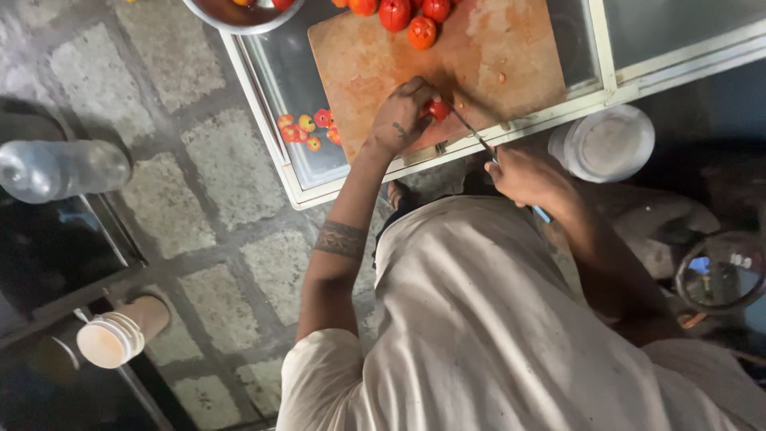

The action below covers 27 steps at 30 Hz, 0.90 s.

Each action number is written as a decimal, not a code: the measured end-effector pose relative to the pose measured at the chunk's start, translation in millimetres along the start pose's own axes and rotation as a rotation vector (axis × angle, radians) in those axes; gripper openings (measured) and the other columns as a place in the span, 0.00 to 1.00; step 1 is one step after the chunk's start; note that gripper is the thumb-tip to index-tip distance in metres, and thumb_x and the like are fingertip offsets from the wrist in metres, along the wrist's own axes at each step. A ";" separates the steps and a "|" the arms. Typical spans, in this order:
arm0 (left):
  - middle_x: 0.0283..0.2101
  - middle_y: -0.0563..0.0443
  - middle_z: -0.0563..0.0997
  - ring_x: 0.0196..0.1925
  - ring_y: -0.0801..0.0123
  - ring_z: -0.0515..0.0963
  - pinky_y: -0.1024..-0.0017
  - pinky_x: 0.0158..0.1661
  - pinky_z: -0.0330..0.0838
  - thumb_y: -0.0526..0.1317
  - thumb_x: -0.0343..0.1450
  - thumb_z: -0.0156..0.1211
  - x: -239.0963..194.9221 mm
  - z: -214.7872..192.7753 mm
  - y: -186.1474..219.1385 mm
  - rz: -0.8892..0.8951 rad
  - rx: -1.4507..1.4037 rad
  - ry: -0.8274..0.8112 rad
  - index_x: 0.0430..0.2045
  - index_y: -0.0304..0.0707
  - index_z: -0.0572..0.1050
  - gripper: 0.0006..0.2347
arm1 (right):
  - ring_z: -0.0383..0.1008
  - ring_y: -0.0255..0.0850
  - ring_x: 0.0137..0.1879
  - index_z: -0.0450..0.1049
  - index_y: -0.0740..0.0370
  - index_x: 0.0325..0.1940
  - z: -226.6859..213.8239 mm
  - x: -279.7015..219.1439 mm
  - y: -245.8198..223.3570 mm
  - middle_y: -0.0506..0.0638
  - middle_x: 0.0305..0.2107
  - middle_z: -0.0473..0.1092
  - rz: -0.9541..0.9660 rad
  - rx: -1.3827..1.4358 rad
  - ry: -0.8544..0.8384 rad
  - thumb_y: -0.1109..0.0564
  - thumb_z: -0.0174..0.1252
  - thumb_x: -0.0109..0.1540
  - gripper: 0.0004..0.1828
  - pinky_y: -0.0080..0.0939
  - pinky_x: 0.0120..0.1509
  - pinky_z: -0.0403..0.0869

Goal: The person repeatedly picks tomatoes from a metal bowl and cuts them into halves or quarters on a wooden cutting board using a knife. The cut pieces are placed on the board or pushed aside as the task continues.

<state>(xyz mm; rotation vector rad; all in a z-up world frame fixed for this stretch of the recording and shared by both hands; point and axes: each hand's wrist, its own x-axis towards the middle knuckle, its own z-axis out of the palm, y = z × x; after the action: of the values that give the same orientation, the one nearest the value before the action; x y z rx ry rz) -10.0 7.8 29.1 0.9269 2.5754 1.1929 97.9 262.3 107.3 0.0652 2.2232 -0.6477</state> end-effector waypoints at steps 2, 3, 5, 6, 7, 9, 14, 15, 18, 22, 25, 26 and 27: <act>0.48 0.43 0.76 0.52 0.47 0.77 0.59 0.53 0.73 0.30 0.61 0.68 2.2 -0.7 0.6 0.010 -0.009 0.009 0.43 0.37 0.76 0.16 | 0.76 0.54 0.19 0.65 0.74 0.57 11.4 20.4 -3.0 0.67 0.25 0.74 -0.095 0.130 0.055 0.53 0.46 0.67 0.21 0.57 0.32 0.75; 0.49 0.43 0.76 0.52 0.47 0.77 0.60 0.53 0.73 0.30 0.61 0.68 3.0 -2.5 0.7 0.018 -0.002 0.008 0.43 0.37 0.76 0.17 | 0.75 0.55 0.18 0.65 0.74 0.58 19.3 37.2 -6.0 0.67 0.26 0.74 -0.144 0.191 0.085 0.54 0.46 0.67 0.21 0.58 0.31 0.75; 0.49 0.44 0.77 0.53 0.47 0.77 0.60 0.53 0.74 0.29 0.60 0.67 -0.8 -2.1 3.4 0.024 0.003 0.026 0.43 0.37 0.76 0.17 | 0.74 0.58 0.24 0.68 0.74 0.65 36.4 70.2 -18.4 0.69 0.27 0.75 -0.552 -0.033 0.615 0.57 0.51 0.64 0.27 0.57 0.28 0.73; 0.49 0.43 0.77 0.52 0.47 0.77 0.59 0.52 0.73 0.29 0.59 0.67 -0.8 -0.8 4.8 0.024 0.007 0.028 0.42 0.37 0.76 0.17 | 0.74 0.58 0.25 0.69 0.71 0.65 35.2 76.0 -17.3 0.69 0.25 0.75 -0.503 -0.087 0.573 0.57 0.51 0.63 0.27 0.58 0.32 0.73; 0.48 0.43 0.77 0.52 0.46 0.77 0.59 0.52 0.73 0.29 0.59 0.68 -2.9 -2.0 4.7 0.024 0.010 0.030 0.42 0.37 0.76 0.18 | 0.75 0.58 0.26 0.69 0.69 0.64 32.6 81.4 -22.5 0.69 0.23 0.75 -0.452 -0.139 0.531 0.56 0.51 0.62 0.26 0.59 0.36 0.74; 0.47 0.42 0.77 0.52 0.46 0.77 0.58 0.52 0.73 0.30 0.59 0.69 2.3 -1.1 4.0 0.018 0.006 0.031 0.42 0.37 0.76 0.18 | 0.78 0.58 0.27 0.69 0.69 0.61 12.7 72.2 -21.8 0.68 0.23 0.75 -0.288 -0.126 0.339 0.53 0.50 0.65 0.23 0.58 0.41 0.75; 0.47 0.42 0.77 0.52 0.46 0.77 0.59 0.52 0.74 0.29 0.59 0.68 -3.2 2.9 0.8 -0.019 -0.024 0.042 0.42 0.36 0.74 0.17 | 0.82 0.56 0.29 0.71 0.72 0.56 2.8 45.0 -5.6 0.66 0.25 0.77 0.014 0.010 -0.073 0.51 0.46 0.70 0.21 0.56 0.40 0.78; 0.47 0.42 0.77 0.52 0.46 0.77 0.58 0.52 0.73 0.29 0.59 0.69 -4.0 2.4 -0.1 -0.011 -0.022 0.048 0.42 0.36 0.74 0.17 | 0.81 0.56 0.29 0.72 0.70 0.55 13.4 61.0 -10.4 0.65 0.26 0.77 -0.184 -0.062 0.170 0.52 0.49 0.68 0.20 0.56 0.38 0.77; 0.47 0.41 0.76 0.52 0.45 0.77 0.58 0.52 0.73 0.29 0.59 0.69 -4.5 2.8 1.1 0.024 -0.032 0.061 0.42 0.36 0.74 0.18 | 0.77 0.55 0.25 0.72 0.69 0.57 34.6 94.7 -21.5 0.63 0.25 0.75 -0.498 -0.122 0.551 0.53 0.53 0.66 0.20 0.55 0.34 0.75; 0.47 0.41 0.76 0.52 0.45 0.77 0.57 0.53 0.73 0.29 0.60 0.69 -6.4 -2.1 0.8 0.041 -0.047 0.082 0.42 0.35 0.74 0.17 | 0.77 0.47 0.22 0.71 0.73 0.52 -7.4 56.4 -20.3 0.60 0.21 0.74 -0.070 0.008 0.013 0.50 0.47 0.71 0.21 0.51 0.34 0.78; 0.47 0.41 0.76 0.52 0.45 0.77 0.58 0.52 0.73 0.30 0.60 0.70 -6.7 2.2 0.1 0.022 -0.060 0.089 0.41 0.36 0.73 0.17 | 0.78 0.49 0.20 0.71 0.71 0.51 -27.0 29.0 -23.8 0.61 0.18 0.75 -0.061 -0.002 -0.113 0.53 0.46 0.68 0.18 0.51 0.34 0.77; 0.47 0.41 0.76 0.51 0.45 0.77 0.58 0.52 0.73 0.31 0.60 0.70 -8.2 3.1 -0.9 0.013 -0.066 0.086 0.41 0.36 0.73 0.17 | 0.77 0.49 0.20 0.67 0.68 0.59 -20.1 35.8 -31.9 0.61 0.18 0.75 -0.088 -0.010 -0.054 0.53 0.45 0.69 0.19 0.52 0.33 0.76; 0.46 0.41 0.76 0.52 0.45 0.76 0.58 0.52 0.73 0.31 0.61 0.71 -9.9 2.9 -2.8 0.013 -0.058 0.080 0.42 0.36 0.73 0.17 | 0.76 0.50 0.21 0.62 0.64 0.66 -7.0 50.4 -44.5 0.60 0.19 0.74 -0.116 -0.019 0.005 0.54 0.44 0.69 0.22 0.52 0.33 0.76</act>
<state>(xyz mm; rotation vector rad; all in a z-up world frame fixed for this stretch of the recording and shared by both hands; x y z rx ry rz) -2.4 2.4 24.0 0.9029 2.5843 1.3270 47.8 218.9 94.0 -0.0722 2.2499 -0.6901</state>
